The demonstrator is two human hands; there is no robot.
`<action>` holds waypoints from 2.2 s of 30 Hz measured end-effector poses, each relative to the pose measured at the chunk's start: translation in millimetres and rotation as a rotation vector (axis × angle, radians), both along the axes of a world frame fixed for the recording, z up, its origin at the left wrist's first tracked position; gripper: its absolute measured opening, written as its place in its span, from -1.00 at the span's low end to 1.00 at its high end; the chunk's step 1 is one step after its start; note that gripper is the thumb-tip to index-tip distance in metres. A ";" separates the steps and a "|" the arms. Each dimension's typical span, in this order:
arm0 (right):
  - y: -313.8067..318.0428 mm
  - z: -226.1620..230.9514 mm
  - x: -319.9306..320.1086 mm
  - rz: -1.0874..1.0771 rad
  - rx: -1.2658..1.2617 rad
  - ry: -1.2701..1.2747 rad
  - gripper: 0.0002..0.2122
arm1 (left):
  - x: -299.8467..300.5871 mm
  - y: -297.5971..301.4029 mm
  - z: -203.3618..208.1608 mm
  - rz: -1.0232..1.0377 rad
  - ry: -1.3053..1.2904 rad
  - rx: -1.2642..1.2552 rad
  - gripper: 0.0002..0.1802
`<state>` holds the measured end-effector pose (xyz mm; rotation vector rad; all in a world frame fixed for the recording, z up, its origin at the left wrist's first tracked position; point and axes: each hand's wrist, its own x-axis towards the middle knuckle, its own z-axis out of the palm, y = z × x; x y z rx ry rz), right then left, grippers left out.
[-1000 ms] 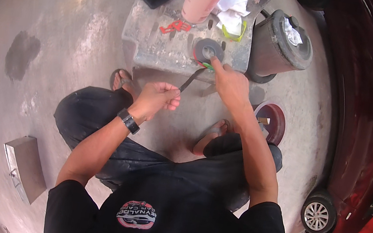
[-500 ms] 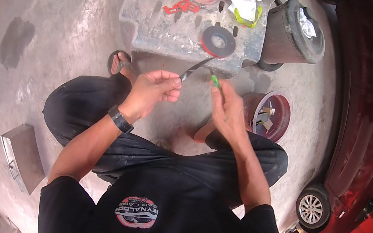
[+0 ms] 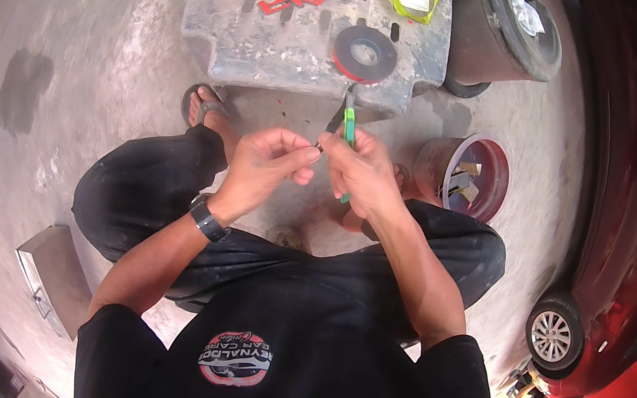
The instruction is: The person sits on the floor and applies red tape to small red letter-shaped stickers using a green utility knife to cut the tape. The person repeatedly measures, cuts, and adheres tape to each sticker, placing finished pieces on a nearby plastic stool.
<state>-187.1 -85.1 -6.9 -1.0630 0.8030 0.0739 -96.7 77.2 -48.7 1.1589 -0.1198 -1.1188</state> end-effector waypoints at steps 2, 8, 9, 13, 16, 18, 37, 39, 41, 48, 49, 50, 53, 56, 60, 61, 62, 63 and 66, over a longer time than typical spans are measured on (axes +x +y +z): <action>-0.3 -0.3 0.1 -0.028 0.010 -0.008 -0.78 | 2.1 1.6 4.5 0.006 0.114 -0.030 -0.76; 2.4 0.4 -2.5 -0.073 0.057 -0.039 -0.78 | 1.8 1.4 4.1 -0.011 0.201 -0.049 -0.74; 3.5 0.0 -2.8 -0.060 0.052 -0.053 -0.78 | -0.5 -0.8 3.2 -0.015 0.171 -0.037 -0.75; 6.4 4.2 -5.5 0.043 -0.092 -0.063 -0.77 | -2.0 -2.0 3.8 0.012 0.122 -0.002 -0.82; 7.6 17.5 -12.3 -0.046 -0.097 -0.011 -0.73 | -1.0 -1.3 5.0 0.061 0.128 0.037 -0.86; 1.2 14.4 -22.7 0.020 -0.192 -0.011 -0.73 | -1.3 0.8 2.6 0.062 0.155 0.037 -0.84; 15.9 -5.4 -35.1 0.331 -1.050 -0.149 -0.78 | 2.2 -0.8 -8.0 0.105 0.388 0.038 -0.81; 17.5 -6.2 -34.7 0.367 -1.110 -0.131 -0.78 | 1.2 -1.8 -6.5 0.109 0.402 0.053 -0.81; 19.8 -15.2 -36.0 0.376 -1.168 -0.130 -0.81 | -0.1 -2.3 -5.6 0.105 0.412 0.056 -0.80; 20.4 -29.0 -36.3 0.350 -1.312 -0.203 -0.80 | -4.0 -1.7 -3.1 0.106 0.454 0.064 -0.82; 20.8 -28.6 -35.2 0.335 -1.331 -0.237 -0.79 | -4.8 -2.1 -1.9 0.112 0.461 0.073 -0.82; 21.1 -28.5 -34.6 0.320 -1.350 -0.272 -0.77 | -5.6 -2.4 -1.3 0.110 0.469 0.071 -0.84; 21.5 -31.4 -34.8 0.329 -1.366 -0.273 -0.75 | -7.9 -3.6 -0.4 0.101 0.502 0.063 -0.88; 21.1 -33.6 -35.3 0.343 -1.375 -0.271 -0.74 | -9.3 -4.3 -0.3 0.095 0.548 0.050 -0.89; 21.3 -40.7 -37.6 0.334 -1.411 -0.273 -0.78 | -11.0 -5.4 2.2 0.108 0.577 0.041 -0.90; 23.1 -43.5 -38.2 0.330 -1.419 -0.262 -0.78 | -11.6 -5.7 3.1 0.115 0.580 0.042 -0.90; 24.4 -44.7 -38.4 0.326 -1.429 -0.251 -0.78 | -12.5 -6.0 2.5 0.118 0.587 0.030 -0.90; 25.1 -44.9 -38.0 0.326 -1.423 -0.247 -0.79 | -13.6 -6.3 1.3 0.121 0.594 0.019 -0.90; 26.8 -44.3 -36.3 0.324 -1.402 -0.243 -0.80 | -15.8 -6.7 -2.0 0.127 0.626 -0.016 -0.91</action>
